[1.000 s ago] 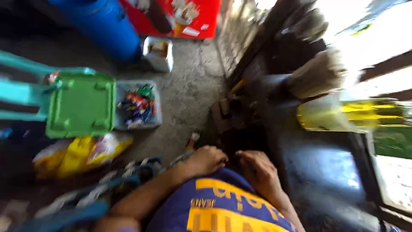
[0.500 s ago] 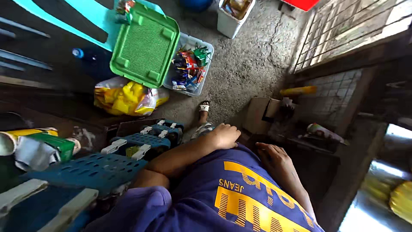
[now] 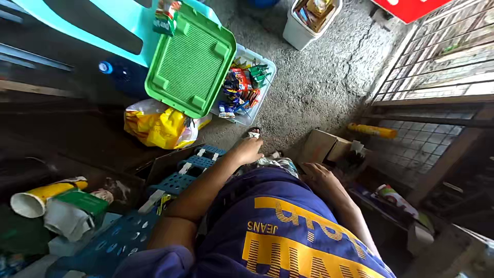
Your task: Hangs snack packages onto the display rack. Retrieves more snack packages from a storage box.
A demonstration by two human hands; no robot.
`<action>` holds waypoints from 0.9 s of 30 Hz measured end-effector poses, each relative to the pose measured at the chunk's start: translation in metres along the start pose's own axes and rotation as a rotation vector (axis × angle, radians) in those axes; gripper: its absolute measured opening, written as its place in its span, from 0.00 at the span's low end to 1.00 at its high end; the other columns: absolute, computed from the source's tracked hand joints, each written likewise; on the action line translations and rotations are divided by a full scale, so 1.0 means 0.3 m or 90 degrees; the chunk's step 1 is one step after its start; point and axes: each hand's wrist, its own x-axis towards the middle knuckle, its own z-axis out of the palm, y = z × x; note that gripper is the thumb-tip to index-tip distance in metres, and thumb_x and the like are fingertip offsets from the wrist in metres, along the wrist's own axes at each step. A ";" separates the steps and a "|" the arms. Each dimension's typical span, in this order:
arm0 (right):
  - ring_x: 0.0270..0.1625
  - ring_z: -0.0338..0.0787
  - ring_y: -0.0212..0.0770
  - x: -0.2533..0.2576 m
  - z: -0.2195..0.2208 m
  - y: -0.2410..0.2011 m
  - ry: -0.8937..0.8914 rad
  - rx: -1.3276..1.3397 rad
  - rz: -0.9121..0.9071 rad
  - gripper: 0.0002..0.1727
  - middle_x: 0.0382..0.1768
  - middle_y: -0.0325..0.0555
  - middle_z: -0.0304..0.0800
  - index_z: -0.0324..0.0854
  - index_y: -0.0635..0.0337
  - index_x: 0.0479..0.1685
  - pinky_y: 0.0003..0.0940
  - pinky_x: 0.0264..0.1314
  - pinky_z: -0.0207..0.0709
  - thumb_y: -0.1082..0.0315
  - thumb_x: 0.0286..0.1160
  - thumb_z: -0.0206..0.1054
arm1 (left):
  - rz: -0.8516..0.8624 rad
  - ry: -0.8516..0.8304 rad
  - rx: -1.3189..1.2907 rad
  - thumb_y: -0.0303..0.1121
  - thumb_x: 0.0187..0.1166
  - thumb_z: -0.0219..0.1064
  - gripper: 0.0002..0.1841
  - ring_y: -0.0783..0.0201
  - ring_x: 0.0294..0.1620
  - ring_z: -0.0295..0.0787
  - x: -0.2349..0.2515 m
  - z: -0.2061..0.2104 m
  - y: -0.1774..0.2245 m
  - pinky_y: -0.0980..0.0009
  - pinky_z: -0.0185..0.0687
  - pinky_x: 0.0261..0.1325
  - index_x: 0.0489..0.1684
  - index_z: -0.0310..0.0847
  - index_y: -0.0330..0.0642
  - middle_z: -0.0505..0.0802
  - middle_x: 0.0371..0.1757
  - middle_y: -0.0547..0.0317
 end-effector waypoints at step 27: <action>0.73 0.83 0.64 0.624 -0.411 0.301 -0.150 -0.042 0.049 0.26 0.74 0.66 0.80 0.75 0.62 0.79 0.63 0.76 0.73 0.62 0.85 0.63 | -0.260 0.150 -0.682 0.32 0.91 0.58 0.21 0.39 0.71 0.82 0.557 0.054 -0.351 0.47 0.74 0.76 0.76 0.72 0.26 0.82 0.73 0.28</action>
